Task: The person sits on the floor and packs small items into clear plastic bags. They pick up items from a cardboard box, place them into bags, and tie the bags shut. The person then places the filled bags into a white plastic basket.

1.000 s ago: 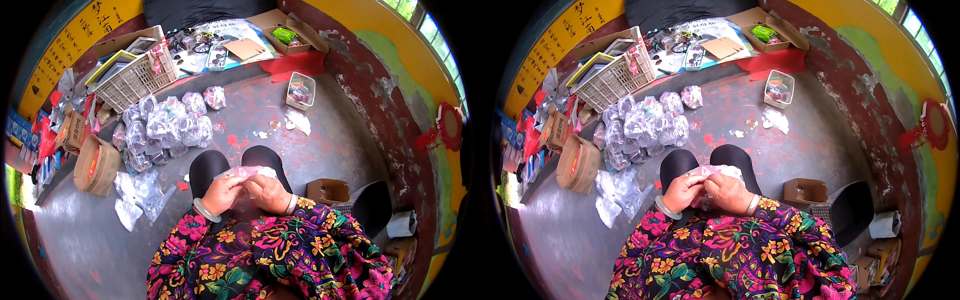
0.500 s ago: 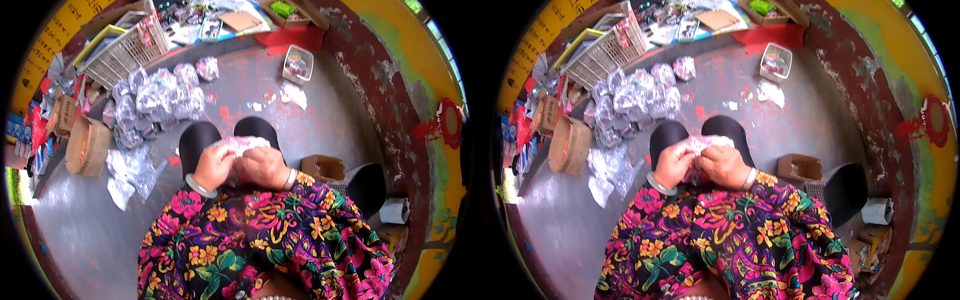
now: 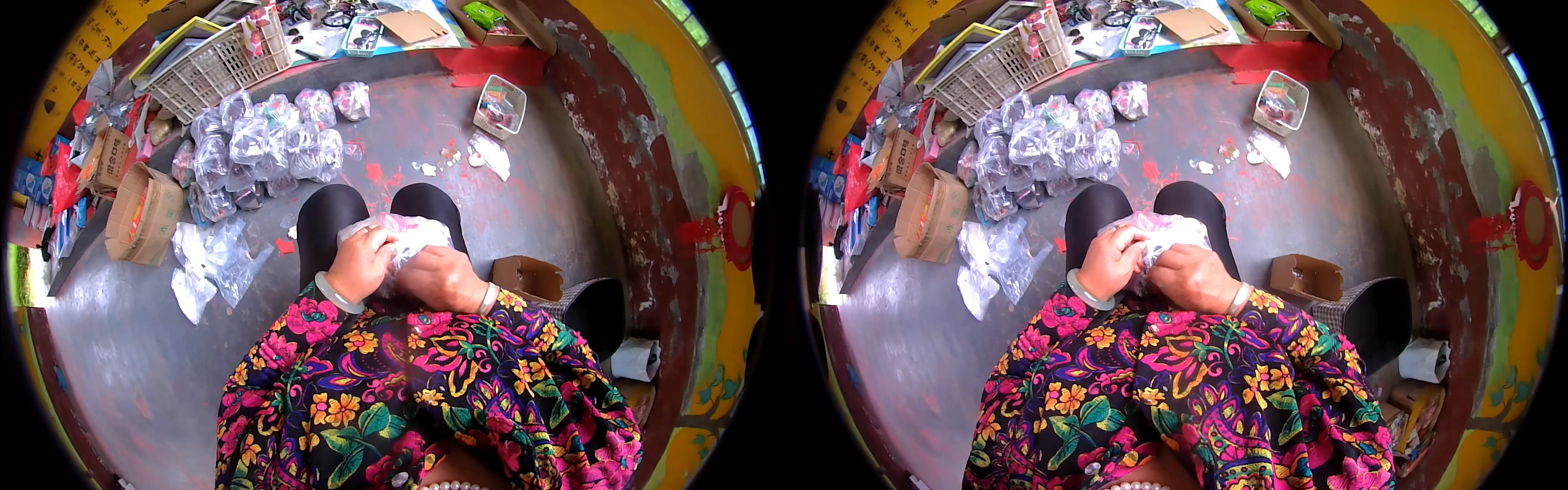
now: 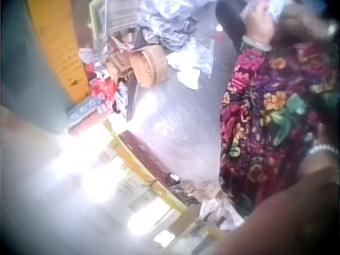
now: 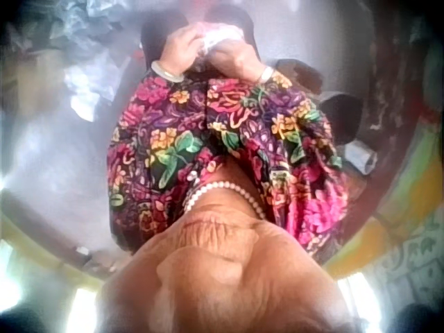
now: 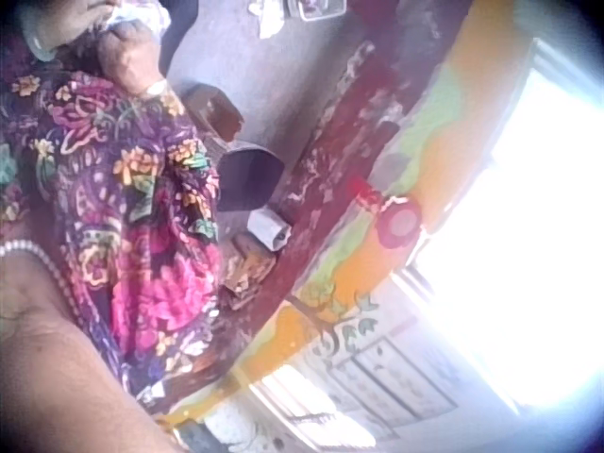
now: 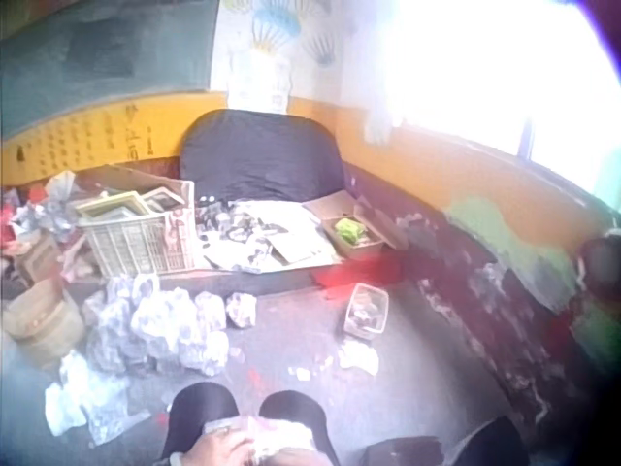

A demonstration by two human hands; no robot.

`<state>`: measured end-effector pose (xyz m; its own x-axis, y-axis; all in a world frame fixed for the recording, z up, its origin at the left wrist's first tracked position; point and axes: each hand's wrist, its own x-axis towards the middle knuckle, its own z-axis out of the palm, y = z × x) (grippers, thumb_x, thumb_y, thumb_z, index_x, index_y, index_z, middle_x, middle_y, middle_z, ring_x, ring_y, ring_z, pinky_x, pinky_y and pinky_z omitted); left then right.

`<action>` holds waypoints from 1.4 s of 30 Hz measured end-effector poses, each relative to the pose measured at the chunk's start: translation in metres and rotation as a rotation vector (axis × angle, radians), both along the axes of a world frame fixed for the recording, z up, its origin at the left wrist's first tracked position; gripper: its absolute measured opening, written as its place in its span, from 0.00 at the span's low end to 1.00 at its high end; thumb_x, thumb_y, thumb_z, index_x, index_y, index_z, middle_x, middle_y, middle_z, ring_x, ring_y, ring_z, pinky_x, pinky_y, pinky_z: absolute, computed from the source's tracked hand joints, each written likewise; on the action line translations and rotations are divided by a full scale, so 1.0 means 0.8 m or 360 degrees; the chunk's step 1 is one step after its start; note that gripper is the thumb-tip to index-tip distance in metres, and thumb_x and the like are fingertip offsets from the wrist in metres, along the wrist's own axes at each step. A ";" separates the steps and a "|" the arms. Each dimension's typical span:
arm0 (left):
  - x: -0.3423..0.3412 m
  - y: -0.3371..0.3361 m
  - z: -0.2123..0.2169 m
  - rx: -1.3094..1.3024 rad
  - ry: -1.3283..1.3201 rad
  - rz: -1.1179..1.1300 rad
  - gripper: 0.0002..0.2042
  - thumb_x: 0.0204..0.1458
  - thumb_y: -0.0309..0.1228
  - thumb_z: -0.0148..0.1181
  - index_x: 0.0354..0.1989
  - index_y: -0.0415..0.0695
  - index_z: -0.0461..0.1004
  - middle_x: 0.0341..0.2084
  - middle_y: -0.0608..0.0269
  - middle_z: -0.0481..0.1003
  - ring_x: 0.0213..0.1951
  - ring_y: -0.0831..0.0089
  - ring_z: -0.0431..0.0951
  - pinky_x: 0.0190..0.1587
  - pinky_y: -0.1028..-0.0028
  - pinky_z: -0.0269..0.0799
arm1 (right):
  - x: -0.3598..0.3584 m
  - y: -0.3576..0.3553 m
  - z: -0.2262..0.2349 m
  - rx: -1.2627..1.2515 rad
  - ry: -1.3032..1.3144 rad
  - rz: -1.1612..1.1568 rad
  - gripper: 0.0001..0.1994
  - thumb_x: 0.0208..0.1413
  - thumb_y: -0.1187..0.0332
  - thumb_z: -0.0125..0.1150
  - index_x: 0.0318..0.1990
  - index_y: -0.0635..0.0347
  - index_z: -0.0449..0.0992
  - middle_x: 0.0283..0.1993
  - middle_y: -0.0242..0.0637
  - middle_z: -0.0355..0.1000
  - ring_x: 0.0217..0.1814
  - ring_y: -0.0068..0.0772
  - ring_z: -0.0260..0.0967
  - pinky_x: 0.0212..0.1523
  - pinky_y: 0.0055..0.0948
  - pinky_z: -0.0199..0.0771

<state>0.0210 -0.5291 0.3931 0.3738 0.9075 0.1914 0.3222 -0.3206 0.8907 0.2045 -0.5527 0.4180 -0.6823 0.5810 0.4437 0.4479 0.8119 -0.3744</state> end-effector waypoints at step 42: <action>-0.083 0.095 0.071 -0.0504 -0.0933 0.0158 0.20 0.45 0.26 0.57 0.47 0.36 0.64 0.44 0.60 0.67 0.47 0.76 0.65 0.49 0.77 0.58 | -0.019 0.072 0.057 -0.2661 0.1425 -0.0141 0.24 0.44 0.68 0.59 0.50 0.60 0.61 0.42 0.32 0.68 0.38 0.23 0.68 0.38 0.22 0.69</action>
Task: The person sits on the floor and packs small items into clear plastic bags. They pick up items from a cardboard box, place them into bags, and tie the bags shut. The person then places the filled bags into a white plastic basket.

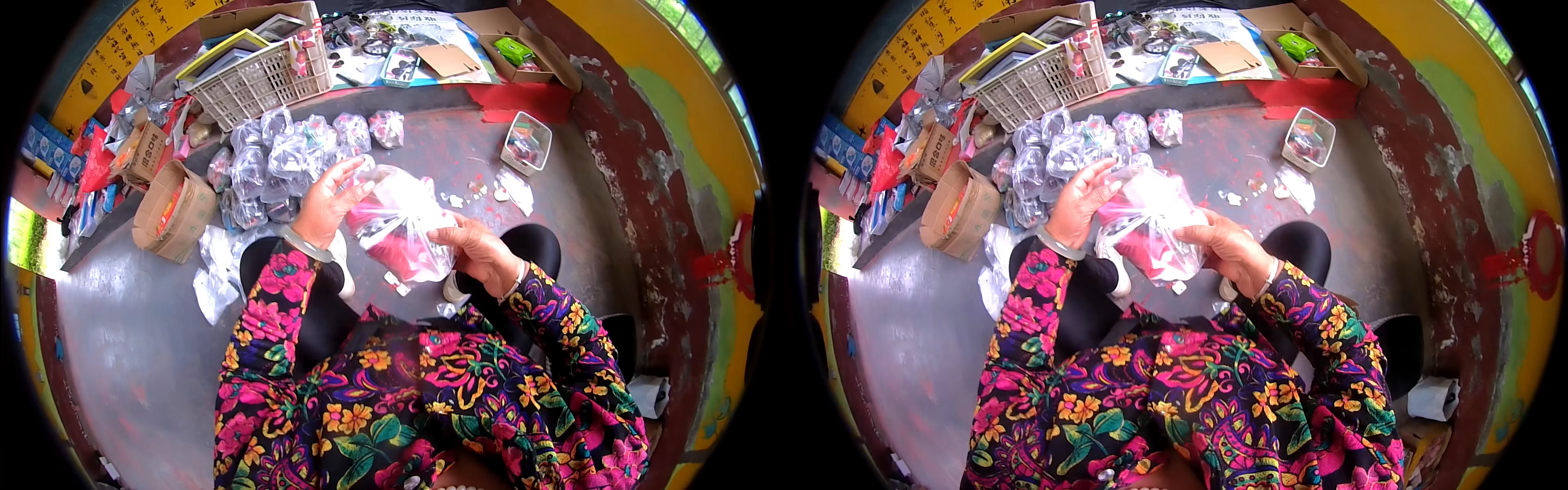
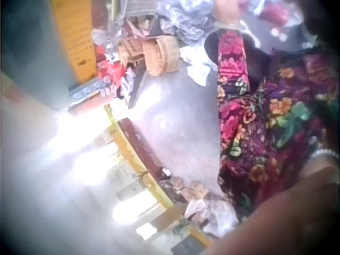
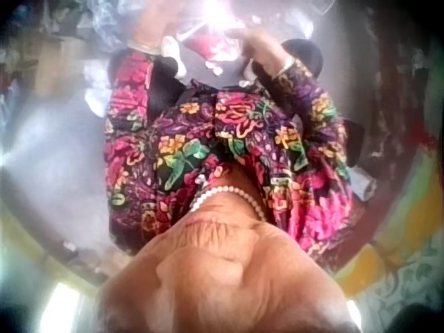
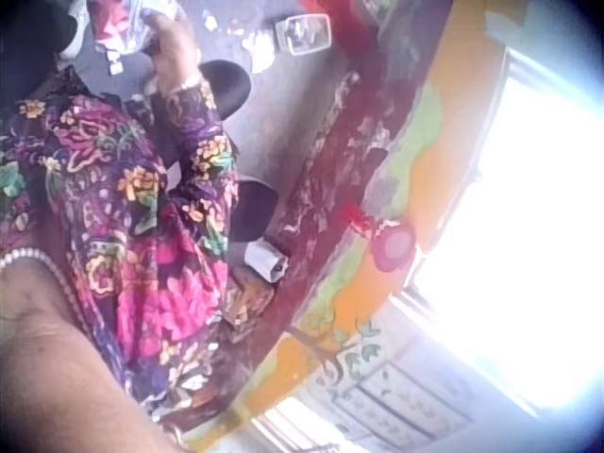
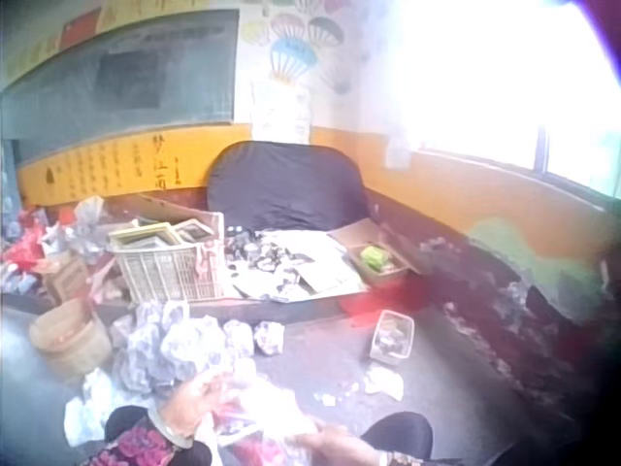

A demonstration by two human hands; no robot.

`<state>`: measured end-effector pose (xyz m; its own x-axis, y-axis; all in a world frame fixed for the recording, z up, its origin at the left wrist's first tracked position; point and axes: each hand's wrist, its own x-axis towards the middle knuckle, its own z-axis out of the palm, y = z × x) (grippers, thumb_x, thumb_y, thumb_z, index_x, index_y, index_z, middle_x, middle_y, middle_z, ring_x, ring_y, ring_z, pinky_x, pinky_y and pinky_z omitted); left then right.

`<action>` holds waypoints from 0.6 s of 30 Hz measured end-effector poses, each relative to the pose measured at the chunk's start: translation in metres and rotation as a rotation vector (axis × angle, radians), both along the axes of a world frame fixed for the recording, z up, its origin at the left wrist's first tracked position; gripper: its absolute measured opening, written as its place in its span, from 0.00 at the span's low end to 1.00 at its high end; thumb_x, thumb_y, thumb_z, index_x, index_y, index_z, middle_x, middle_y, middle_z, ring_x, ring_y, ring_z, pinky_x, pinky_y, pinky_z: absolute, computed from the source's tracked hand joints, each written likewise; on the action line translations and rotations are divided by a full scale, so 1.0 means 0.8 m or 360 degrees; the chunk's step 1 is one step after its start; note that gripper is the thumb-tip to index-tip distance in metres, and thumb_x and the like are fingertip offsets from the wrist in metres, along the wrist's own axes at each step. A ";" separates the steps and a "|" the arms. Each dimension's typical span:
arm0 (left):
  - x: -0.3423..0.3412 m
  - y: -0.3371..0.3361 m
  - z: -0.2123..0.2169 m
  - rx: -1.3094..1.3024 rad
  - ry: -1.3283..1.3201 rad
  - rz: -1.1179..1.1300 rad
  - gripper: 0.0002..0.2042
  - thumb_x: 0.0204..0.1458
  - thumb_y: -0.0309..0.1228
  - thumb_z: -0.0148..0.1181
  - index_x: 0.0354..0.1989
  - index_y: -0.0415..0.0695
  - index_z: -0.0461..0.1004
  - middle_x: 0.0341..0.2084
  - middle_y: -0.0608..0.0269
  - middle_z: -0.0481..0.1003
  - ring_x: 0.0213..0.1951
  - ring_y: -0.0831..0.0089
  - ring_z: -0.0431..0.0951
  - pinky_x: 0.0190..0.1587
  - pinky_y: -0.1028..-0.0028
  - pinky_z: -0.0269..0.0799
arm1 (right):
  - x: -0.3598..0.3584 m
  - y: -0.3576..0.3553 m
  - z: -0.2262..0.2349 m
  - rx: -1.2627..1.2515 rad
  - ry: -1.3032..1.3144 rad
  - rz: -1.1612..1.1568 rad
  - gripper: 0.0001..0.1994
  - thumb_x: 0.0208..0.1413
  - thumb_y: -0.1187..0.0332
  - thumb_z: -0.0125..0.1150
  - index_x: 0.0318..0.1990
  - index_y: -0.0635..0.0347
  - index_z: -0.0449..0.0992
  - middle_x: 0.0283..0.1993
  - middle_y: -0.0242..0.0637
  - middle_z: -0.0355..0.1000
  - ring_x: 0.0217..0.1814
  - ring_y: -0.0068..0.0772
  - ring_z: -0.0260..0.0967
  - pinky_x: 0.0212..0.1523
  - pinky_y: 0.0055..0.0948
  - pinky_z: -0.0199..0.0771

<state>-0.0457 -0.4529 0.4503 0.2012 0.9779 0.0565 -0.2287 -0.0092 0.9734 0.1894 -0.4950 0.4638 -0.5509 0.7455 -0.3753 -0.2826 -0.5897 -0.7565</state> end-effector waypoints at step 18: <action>0.005 0.061 -0.017 0.0655 0.1223 -0.0308 0.11 0.43 0.27 0.55 0.37 0.38 0.69 0.39 0.52 0.67 0.39 0.58 0.69 0.42 0.67 0.65 | -0.110 0.413 -0.254 -0.0303 -0.0480 -0.0487 0.13 0.46 0.69 0.57 0.38 0.65 0.66 0.32 0.41 0.68 0.30 0.34 0.67 0.32 0.32 0.69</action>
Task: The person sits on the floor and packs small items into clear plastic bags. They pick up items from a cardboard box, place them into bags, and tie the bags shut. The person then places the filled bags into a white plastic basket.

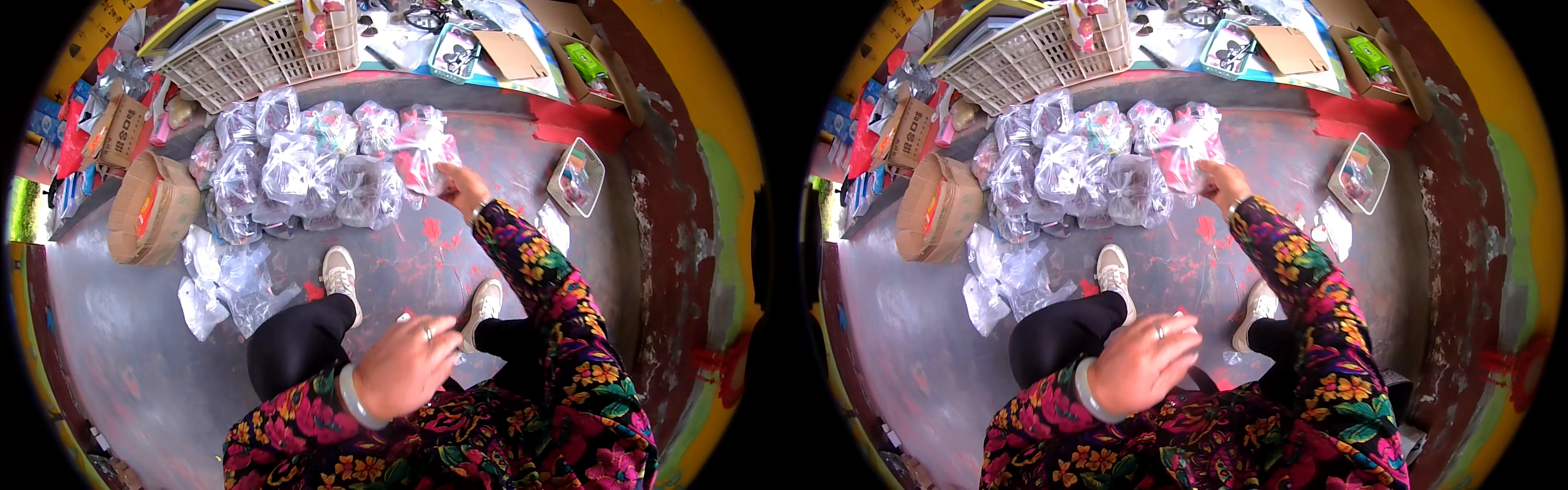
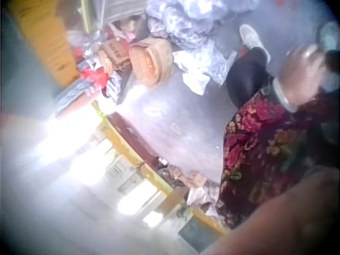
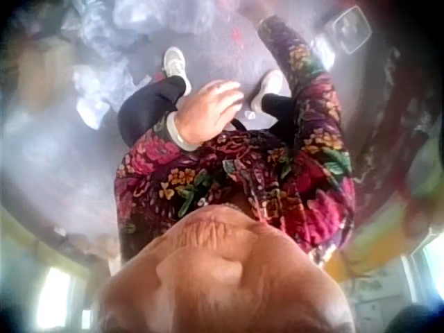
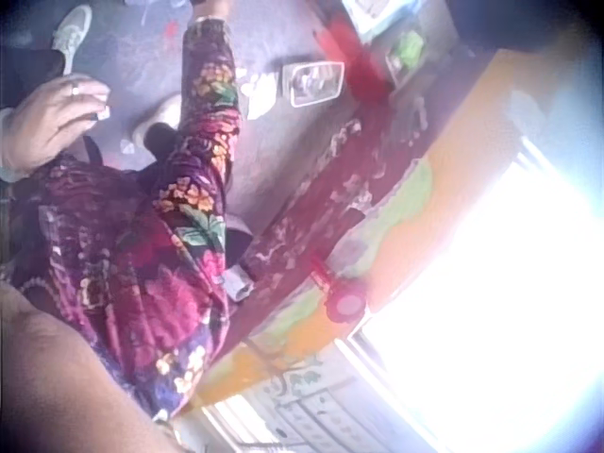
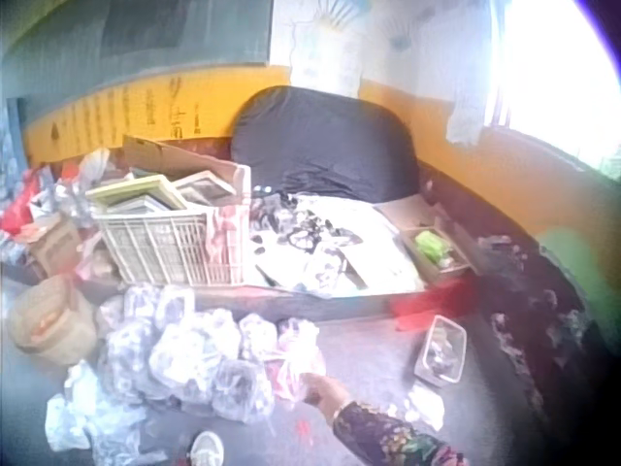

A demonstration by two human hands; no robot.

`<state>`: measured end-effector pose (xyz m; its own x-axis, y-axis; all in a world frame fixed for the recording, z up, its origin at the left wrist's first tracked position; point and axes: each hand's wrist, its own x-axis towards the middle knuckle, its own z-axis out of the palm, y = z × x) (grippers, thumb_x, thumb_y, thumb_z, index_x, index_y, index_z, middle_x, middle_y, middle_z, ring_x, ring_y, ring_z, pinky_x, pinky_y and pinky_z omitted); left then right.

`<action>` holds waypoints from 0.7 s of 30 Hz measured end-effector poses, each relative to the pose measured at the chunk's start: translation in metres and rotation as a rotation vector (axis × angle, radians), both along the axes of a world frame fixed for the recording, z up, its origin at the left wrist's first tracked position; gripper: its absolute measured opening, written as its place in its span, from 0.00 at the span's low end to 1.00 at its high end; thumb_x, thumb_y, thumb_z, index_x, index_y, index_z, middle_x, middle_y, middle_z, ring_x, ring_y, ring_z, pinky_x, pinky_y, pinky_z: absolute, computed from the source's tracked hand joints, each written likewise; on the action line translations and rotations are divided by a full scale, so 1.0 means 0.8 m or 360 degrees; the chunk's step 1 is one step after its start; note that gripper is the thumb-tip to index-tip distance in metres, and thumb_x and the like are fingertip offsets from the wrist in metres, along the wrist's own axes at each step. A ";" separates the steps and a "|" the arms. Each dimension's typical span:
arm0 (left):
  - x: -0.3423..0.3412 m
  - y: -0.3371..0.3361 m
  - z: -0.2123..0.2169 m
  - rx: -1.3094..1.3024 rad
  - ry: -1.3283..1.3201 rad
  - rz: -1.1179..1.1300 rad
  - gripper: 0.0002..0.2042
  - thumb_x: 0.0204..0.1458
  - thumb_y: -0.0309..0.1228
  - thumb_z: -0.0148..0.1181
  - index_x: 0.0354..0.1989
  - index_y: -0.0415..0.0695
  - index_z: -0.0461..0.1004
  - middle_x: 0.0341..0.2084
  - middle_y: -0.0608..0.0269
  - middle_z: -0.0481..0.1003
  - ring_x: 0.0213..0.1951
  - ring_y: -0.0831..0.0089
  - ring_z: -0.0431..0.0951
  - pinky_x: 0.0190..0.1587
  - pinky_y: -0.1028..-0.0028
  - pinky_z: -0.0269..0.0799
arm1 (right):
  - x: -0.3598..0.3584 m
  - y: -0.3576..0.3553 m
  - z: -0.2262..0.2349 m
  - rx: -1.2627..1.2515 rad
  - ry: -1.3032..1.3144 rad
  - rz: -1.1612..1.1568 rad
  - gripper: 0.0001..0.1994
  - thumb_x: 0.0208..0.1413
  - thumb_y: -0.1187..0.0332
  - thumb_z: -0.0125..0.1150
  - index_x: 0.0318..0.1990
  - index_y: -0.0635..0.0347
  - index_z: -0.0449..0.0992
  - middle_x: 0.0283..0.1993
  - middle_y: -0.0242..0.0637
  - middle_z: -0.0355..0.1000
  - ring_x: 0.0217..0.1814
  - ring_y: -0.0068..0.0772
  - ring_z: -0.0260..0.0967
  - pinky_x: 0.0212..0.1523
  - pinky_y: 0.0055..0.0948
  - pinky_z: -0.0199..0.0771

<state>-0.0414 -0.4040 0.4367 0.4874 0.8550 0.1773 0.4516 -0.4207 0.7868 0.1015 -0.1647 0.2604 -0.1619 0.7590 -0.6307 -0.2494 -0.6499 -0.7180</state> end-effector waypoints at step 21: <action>0.030 0.033 -0.008 -0.0180 0.0134 -0.0070 0.11 0.43 0.28 0.56 0.35 0.37 0.69 0.36 0.55 0.69 0.39 0.62 0.69 0.43 0.70 0.64 | 0.117 0.180 -0.179 -0.0094 -0.0390 0.0391 0.05 0.47 0.69 0.54 0.30 0.59 0.69 0.27 0.33 0.67 0.26 0.26 0.64 0.28 0.24 0.68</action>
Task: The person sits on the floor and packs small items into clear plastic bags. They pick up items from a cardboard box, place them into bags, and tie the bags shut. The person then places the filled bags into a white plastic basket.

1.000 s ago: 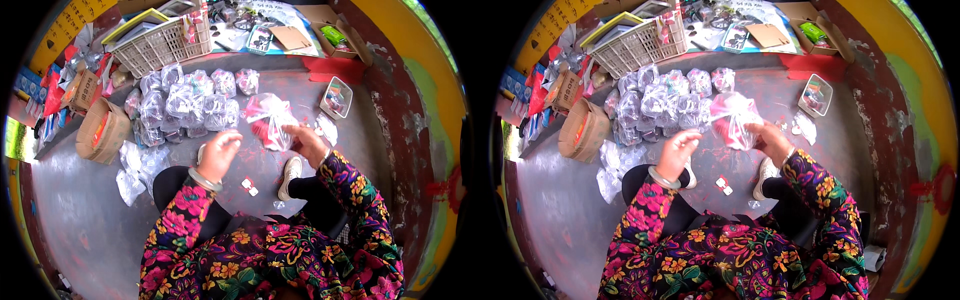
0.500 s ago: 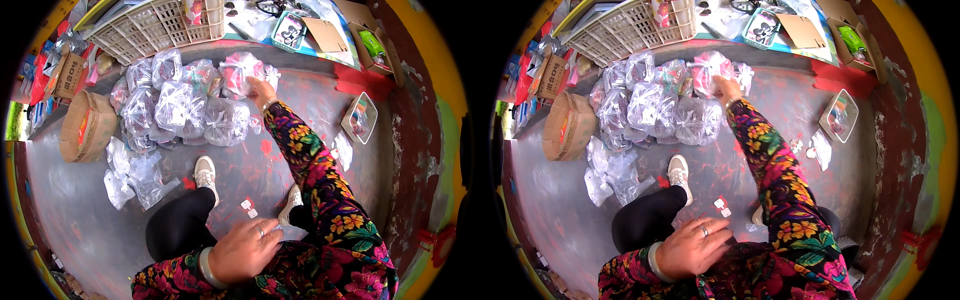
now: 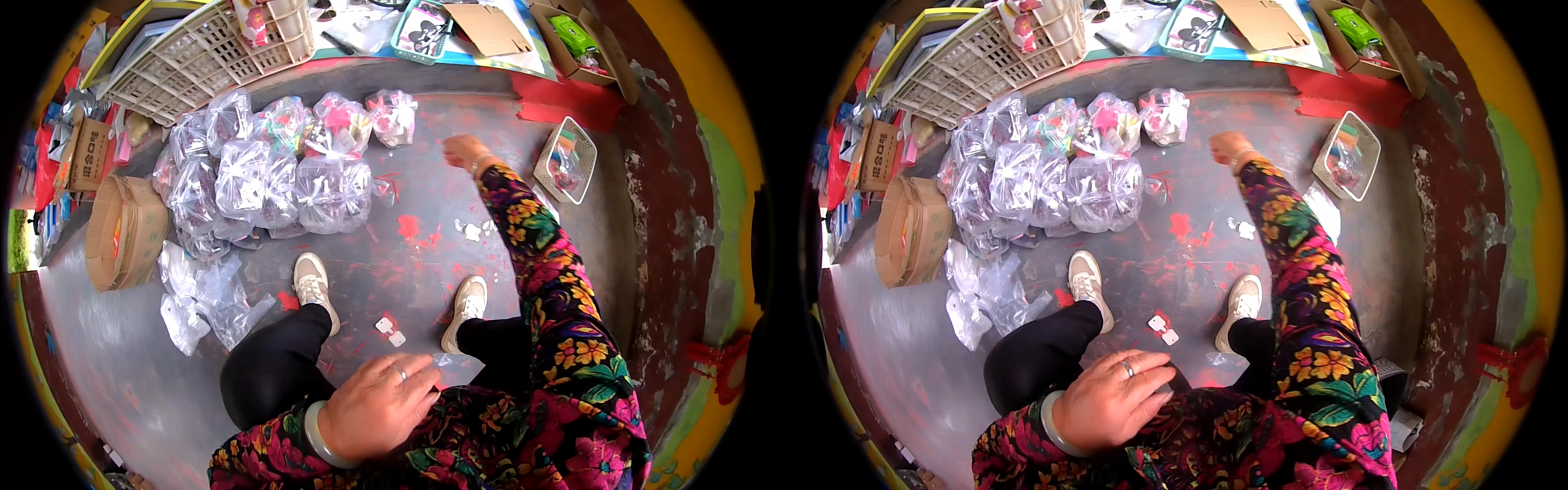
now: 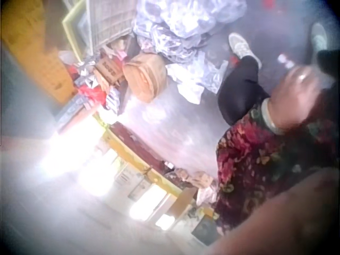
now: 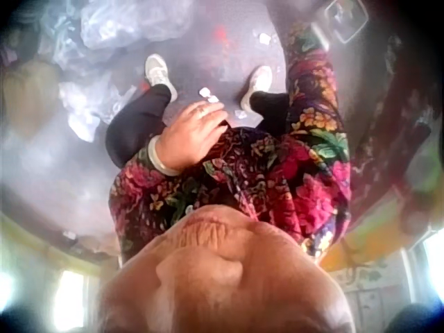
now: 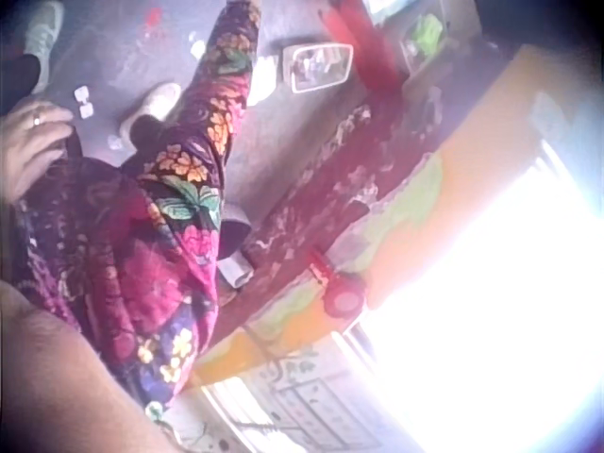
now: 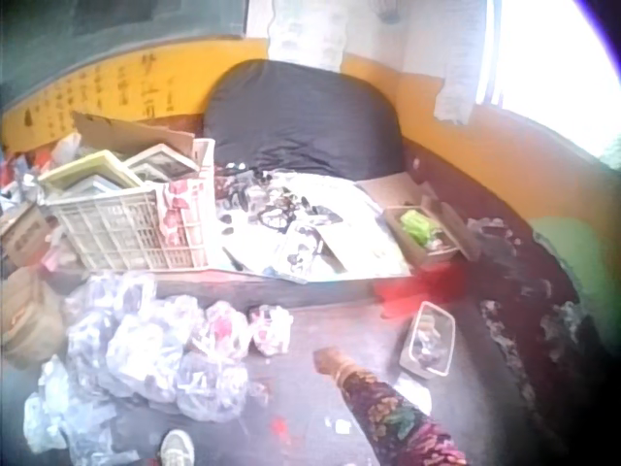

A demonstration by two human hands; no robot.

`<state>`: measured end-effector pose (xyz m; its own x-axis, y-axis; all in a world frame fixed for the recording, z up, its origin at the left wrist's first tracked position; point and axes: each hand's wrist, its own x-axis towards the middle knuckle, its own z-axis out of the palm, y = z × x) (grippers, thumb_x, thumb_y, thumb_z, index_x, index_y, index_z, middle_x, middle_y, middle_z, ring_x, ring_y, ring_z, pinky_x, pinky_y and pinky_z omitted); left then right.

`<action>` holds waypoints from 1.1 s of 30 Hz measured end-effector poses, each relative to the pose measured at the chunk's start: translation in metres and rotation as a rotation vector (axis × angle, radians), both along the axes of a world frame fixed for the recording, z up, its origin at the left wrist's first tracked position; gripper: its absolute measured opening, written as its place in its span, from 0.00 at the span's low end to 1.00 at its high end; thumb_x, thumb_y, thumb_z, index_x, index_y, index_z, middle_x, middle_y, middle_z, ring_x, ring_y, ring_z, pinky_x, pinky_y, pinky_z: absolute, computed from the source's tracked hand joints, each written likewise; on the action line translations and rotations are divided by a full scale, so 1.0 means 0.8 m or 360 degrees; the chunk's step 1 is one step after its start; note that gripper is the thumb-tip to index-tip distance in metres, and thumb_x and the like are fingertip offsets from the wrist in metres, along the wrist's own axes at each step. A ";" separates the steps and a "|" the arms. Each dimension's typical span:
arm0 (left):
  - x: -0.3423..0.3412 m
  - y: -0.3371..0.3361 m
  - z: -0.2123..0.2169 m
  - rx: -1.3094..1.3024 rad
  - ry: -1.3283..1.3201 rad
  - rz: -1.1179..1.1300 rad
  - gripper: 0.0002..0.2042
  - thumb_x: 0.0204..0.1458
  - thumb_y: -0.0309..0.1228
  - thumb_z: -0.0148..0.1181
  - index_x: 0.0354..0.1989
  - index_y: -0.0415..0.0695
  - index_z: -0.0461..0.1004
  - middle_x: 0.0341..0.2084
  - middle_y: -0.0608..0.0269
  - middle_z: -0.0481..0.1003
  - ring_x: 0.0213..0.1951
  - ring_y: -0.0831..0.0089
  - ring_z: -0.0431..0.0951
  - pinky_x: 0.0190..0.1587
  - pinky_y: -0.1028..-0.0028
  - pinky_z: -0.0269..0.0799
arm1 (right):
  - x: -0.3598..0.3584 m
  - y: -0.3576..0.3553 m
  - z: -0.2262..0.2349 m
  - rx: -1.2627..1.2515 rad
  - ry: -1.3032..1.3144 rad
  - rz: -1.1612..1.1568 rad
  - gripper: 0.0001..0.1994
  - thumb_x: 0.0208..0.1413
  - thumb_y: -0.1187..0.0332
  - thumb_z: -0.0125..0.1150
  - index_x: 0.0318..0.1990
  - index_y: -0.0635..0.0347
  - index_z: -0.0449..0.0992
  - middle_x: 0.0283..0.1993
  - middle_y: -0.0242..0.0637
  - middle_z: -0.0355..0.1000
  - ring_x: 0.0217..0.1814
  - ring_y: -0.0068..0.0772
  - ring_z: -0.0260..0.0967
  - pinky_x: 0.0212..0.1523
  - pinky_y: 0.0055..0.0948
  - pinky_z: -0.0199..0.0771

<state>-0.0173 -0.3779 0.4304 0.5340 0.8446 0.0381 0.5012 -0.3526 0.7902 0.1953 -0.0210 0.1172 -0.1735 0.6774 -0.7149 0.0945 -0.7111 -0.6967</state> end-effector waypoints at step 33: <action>-0.056 0.027 0.002 -0.0218 0.0154 0.0118 0.13 0.38 0.28 0.60 0.34 0.38 0.71 0.35 0.58 0.71 0.40 0.67 0.72 0.44 0.73 0.66 | -0.190 0.055 0.048 0.0542 -0.0100 0.0454 0.26 0.40 0.67 0.63 0.51 0.51 0.62 0.34 0.36 0.69 0.32 0.29 0.67 0.30 0.27 0.67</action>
<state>-0.0623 -0.3563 0.4322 0.4658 0.8755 -0.1287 0.5980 -0.2042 0.7751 0.0437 0.0231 0.1554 -0.3507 0.8073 -0.4747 0.3032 -0.3817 -0.8731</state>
